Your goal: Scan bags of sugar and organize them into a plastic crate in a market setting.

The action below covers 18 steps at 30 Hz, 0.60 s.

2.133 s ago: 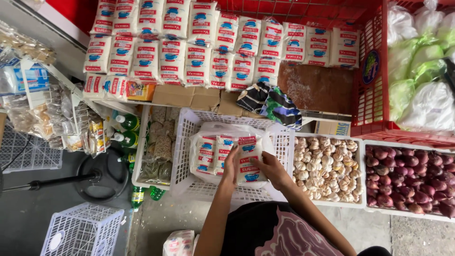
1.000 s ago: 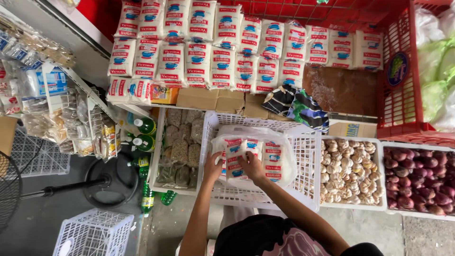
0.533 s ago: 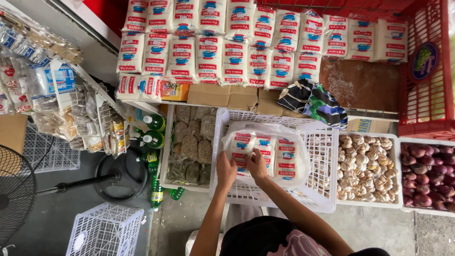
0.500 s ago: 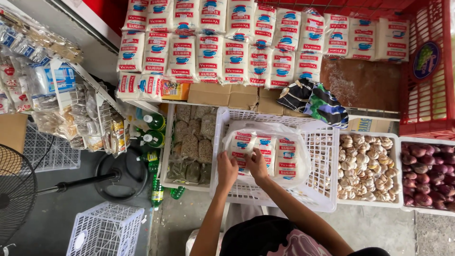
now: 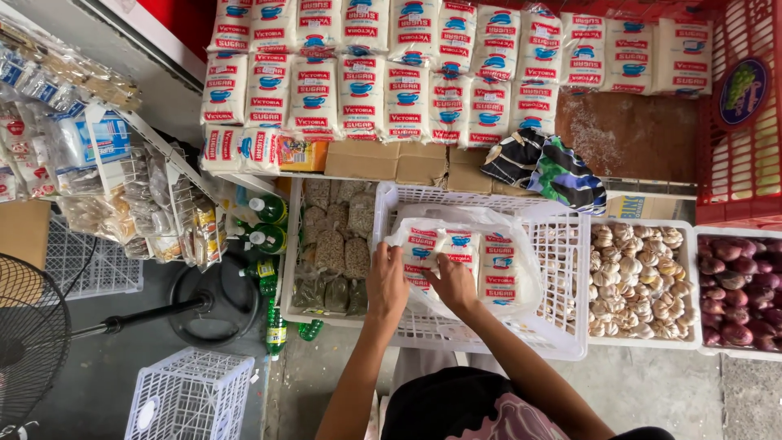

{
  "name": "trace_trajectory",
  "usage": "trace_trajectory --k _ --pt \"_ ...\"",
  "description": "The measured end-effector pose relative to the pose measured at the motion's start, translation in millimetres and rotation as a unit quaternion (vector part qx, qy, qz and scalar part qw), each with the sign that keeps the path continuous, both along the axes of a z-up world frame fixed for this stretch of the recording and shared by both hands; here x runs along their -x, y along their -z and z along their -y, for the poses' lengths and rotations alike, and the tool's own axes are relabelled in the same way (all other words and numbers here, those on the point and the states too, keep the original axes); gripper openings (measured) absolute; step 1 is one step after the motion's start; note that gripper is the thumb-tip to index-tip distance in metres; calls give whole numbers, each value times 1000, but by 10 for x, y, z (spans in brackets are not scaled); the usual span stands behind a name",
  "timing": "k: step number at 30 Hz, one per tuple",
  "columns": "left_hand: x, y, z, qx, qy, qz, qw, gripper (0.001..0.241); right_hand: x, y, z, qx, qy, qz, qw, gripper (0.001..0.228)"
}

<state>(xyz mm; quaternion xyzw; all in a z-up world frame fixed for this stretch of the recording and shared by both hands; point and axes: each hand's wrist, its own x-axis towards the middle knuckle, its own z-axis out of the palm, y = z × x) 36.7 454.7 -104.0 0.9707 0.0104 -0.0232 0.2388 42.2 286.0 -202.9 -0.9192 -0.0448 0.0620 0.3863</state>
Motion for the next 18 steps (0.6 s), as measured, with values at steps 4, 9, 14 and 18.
trace_trajectory --k 4,9,14,18 --pt "26 -288 -27 -3 -21 36 999 62 -62 -533 -13 161 -45 -50 985 63" --pt "125 -6 84 -73 9 136 988 63 -69 -580 78 215 -87 52 971 78" --pt "240 353 276 -92 137 -15 986 46 -93 -407 121 168 -151 81 971 74" --pt "304 409 335 -84 128 -51 987 62 -77 -412 206 172 -155 71 970 73"
